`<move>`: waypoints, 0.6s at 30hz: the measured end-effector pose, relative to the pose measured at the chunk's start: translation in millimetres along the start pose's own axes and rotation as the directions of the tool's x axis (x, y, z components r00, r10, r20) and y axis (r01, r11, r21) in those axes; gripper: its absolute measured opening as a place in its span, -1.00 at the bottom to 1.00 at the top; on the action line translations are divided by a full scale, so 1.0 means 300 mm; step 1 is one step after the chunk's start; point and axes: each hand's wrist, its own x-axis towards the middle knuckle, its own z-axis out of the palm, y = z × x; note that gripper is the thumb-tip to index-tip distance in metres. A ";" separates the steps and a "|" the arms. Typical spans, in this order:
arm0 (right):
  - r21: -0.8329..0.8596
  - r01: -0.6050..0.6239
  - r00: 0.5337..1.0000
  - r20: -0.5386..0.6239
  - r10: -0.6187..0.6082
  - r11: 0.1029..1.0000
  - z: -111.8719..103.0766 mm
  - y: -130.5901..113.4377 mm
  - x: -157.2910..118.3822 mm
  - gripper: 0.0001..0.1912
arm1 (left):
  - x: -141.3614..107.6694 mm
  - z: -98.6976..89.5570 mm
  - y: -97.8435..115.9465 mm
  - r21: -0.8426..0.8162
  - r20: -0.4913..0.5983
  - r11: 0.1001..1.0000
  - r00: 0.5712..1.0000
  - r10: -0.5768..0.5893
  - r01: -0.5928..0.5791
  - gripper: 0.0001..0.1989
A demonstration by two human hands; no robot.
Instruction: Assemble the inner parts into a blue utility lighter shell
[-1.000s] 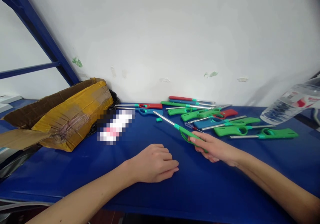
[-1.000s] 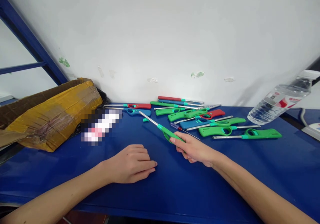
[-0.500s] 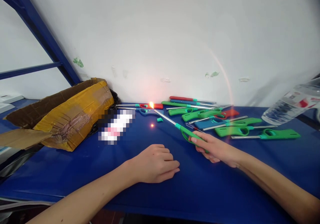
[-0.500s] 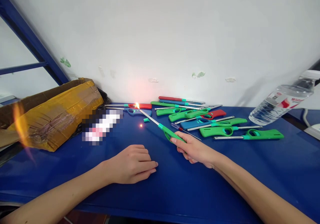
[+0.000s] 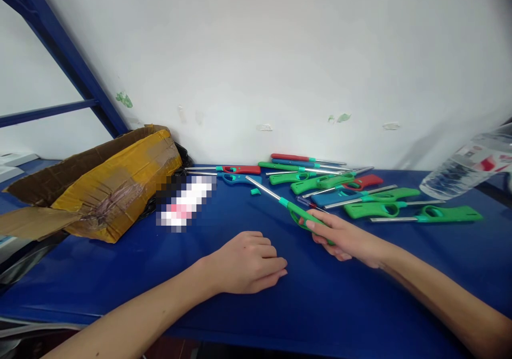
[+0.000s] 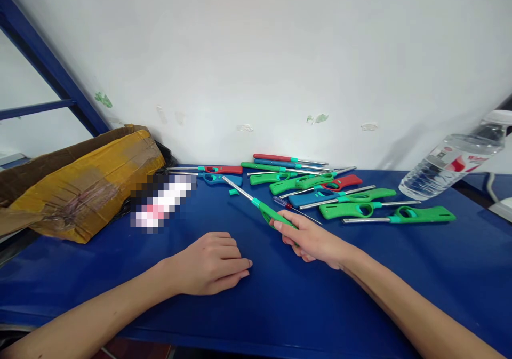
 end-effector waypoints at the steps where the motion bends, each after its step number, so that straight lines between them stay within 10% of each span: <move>1: 0.001 0.005 1.000 0.007 -0.005 1.000 -0.001 0.001 0.000 -0.44 | 0.000 0.000 0.000 0.000 -0.001 1.000 1.000 -0.001 0.001 -0.78; 18: 0.048 0.056 0.995 0.085 -0.060 0.997 -0.020 0.019 0.010 -0.47 | 0.001 -0.007 0.000 -0.004 0.044 1.000 0.999 -0.022 0.023 -0.76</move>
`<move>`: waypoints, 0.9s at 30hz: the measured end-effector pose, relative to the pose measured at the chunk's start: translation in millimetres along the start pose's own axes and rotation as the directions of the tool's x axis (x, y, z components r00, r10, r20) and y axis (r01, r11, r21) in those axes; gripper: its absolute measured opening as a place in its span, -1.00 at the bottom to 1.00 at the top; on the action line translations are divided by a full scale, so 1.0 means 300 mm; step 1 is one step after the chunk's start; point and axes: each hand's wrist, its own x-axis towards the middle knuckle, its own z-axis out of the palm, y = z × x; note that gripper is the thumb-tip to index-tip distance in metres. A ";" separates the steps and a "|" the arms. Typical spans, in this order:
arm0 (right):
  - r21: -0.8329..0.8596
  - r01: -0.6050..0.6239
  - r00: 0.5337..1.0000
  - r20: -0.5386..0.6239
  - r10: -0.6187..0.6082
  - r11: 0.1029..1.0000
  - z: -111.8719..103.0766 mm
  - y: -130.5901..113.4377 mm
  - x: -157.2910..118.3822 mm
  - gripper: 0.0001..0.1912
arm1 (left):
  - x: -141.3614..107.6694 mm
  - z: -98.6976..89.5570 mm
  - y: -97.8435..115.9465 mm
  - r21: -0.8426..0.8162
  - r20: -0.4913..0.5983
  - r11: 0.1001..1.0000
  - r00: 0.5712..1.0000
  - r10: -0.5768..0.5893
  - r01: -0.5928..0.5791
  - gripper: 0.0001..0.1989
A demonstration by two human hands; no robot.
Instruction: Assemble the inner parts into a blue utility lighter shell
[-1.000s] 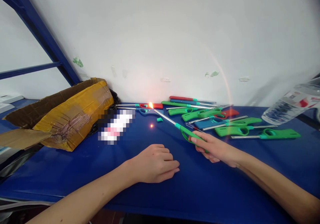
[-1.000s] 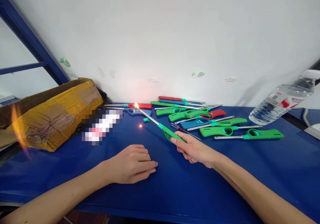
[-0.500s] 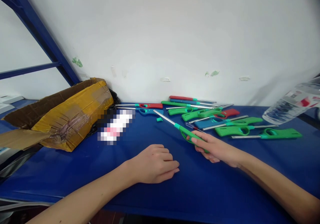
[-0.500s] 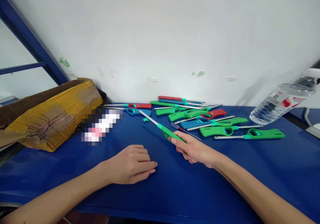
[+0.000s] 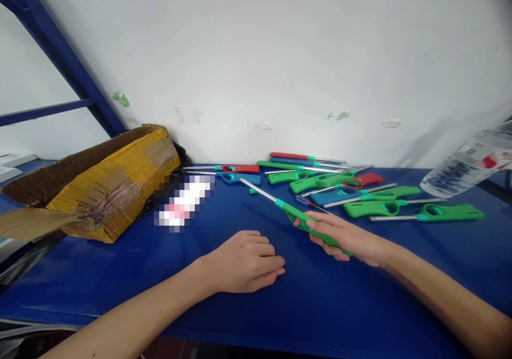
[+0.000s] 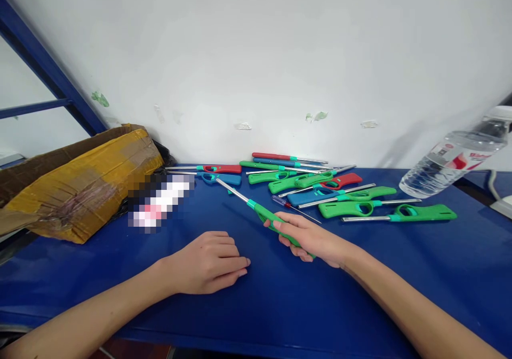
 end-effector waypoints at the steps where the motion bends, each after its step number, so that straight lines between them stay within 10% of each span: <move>1: 0.008 0.008 1.000 0.009 -0.008 1.000 -0.003 0.002 0.001 -0.48 | 0.000 0.000 -0.001 -0.003 0.002 1.000 1.000 -0.001 0.001 -0.76; 17: -0.063 0.184 0.983 -0.001 -0.185 0.981 0.009 -0.010 0.006 -0.51 | -0.002 0.017 -0.012 -0.178 -0.109 0.976 0.983 -0.147 0.126 -0.78; 22: -0.028 0.287 0.948 0.153 -0.280 0.957 0.040 -0.008 -0.011 -0.54 | 0.025 0.034 -0.038 -0.716 -0.147 0.584 0.735 -0.662 0.384 -0.67; 27: 0.048 0.228 0.941 0.246 -0.232 0.973 0.089 -0.010 -0.007 -0.56 | 0.050 0.019 -0.051 -0.950 0.072 0.180 0.738 -0.671 0.256 -0.68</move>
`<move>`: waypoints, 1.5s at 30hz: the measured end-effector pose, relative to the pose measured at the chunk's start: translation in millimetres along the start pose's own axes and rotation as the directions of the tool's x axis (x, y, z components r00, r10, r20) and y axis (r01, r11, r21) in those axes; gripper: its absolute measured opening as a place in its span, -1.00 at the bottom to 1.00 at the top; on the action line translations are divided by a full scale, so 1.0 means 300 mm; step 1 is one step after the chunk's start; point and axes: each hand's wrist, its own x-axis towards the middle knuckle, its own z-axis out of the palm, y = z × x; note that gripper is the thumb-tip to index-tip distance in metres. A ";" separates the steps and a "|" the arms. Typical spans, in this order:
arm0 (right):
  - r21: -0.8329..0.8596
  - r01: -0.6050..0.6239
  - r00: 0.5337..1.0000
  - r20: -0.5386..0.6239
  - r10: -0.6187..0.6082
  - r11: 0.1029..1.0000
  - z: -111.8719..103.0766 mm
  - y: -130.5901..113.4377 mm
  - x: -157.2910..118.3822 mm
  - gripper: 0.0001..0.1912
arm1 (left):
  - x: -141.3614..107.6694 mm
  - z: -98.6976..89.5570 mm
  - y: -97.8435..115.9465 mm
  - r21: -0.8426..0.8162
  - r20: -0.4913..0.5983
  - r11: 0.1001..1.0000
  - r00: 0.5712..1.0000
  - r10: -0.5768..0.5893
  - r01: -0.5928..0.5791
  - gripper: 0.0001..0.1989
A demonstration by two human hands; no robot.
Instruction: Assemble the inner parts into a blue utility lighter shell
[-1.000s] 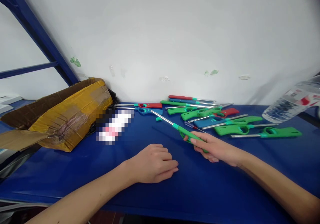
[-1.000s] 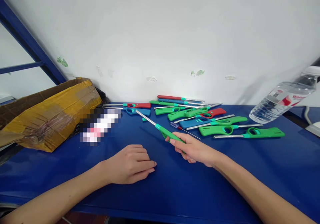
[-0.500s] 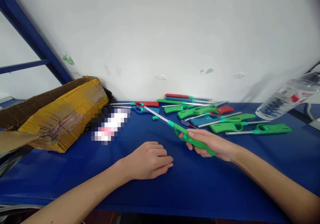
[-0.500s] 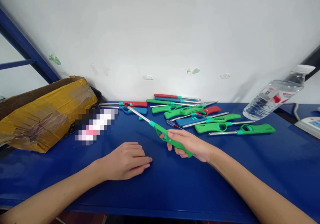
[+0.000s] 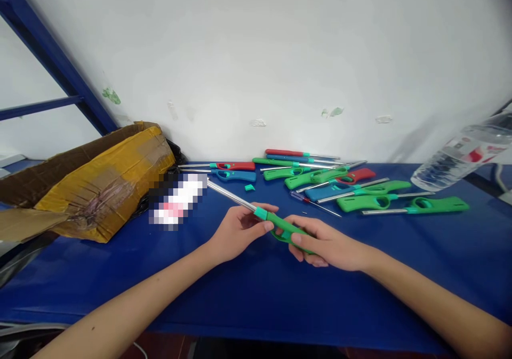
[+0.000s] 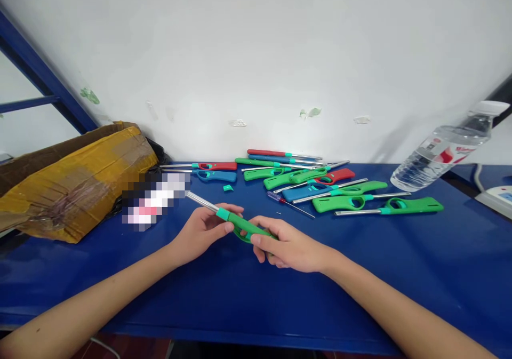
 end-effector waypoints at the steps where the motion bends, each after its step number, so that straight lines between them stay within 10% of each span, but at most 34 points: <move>1: 0.008 -0.008 1.000 0.002 0.008 1.000 0.006 0.000 0.004 -0.56 | 0.001 0.000 0.004 -0.036 0.013 0.999 1.000 -0.017 0.018 -0.70; 20: 0.393 -0.120 0.992 0.084 0.095 0.912 0.004 0.027 0.016 -0.54 | 0.011 -0.007 0.003 -0.062 -0.058 0.995 0.994 -0.088 0.084 -0.69; 45: 0.201 -0.019 0.992 -0.117 0.043 0.979 -0.008 0.003 0.000 -0.54 | -0.011 -0.005 0.011 0.466 0.076 0.879 0.994 0.077 -0.104 -0.78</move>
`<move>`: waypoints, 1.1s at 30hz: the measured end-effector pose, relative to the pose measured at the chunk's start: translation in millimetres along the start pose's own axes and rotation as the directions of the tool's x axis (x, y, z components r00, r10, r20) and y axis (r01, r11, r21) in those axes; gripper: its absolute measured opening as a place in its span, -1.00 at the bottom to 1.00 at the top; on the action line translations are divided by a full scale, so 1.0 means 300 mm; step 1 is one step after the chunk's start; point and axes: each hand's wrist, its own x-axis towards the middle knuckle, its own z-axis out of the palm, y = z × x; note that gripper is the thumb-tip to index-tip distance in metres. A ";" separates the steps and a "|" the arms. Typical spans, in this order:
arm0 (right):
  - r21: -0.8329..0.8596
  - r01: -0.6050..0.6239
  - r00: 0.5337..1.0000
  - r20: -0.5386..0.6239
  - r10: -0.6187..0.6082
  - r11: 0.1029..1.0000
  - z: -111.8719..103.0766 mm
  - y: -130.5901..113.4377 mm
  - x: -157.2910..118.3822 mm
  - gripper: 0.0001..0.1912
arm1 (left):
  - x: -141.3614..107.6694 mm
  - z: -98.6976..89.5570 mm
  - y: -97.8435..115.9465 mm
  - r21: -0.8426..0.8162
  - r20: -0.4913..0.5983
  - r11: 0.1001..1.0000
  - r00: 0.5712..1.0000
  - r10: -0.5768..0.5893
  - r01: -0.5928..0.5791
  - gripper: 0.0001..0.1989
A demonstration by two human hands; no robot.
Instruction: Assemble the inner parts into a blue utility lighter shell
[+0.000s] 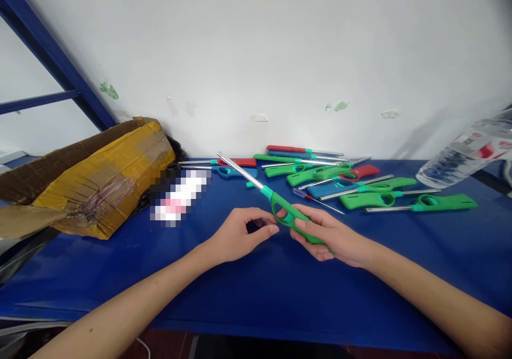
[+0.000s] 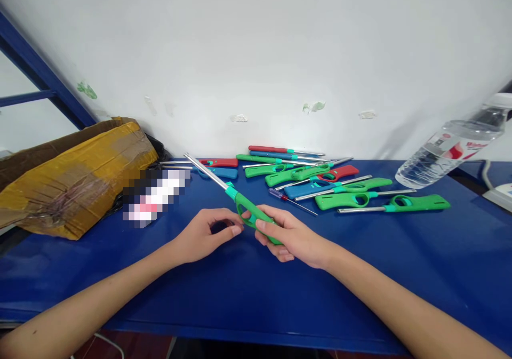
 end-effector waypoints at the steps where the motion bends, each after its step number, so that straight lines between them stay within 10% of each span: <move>1: -0.042 0.001 1.000 -0.031 -0.003 0.999 -0.011 -0.003 -0.001 -0.55 | -0.006 0.000 0.001 0.087 0.000 0.995 0.999 0.052 -0.052 -0.79; 7: -0.355 -0.036 0.988 -0.155 -0.021 0.934 -0.057 -0.005 0.005 -0.57 | -0.036 0.003 0.002 0.268 0.201 0.906 0.939 0.280 -0.327 -0.81; 33: -0.384 -0.108 0.988 -0.141 0.058 0.917 -0.058 -0.007 0.005 -0.59 | -0.064 0.037 0.021 0.285 0.229 0.869 0.909 0.348 -0.405 -0.78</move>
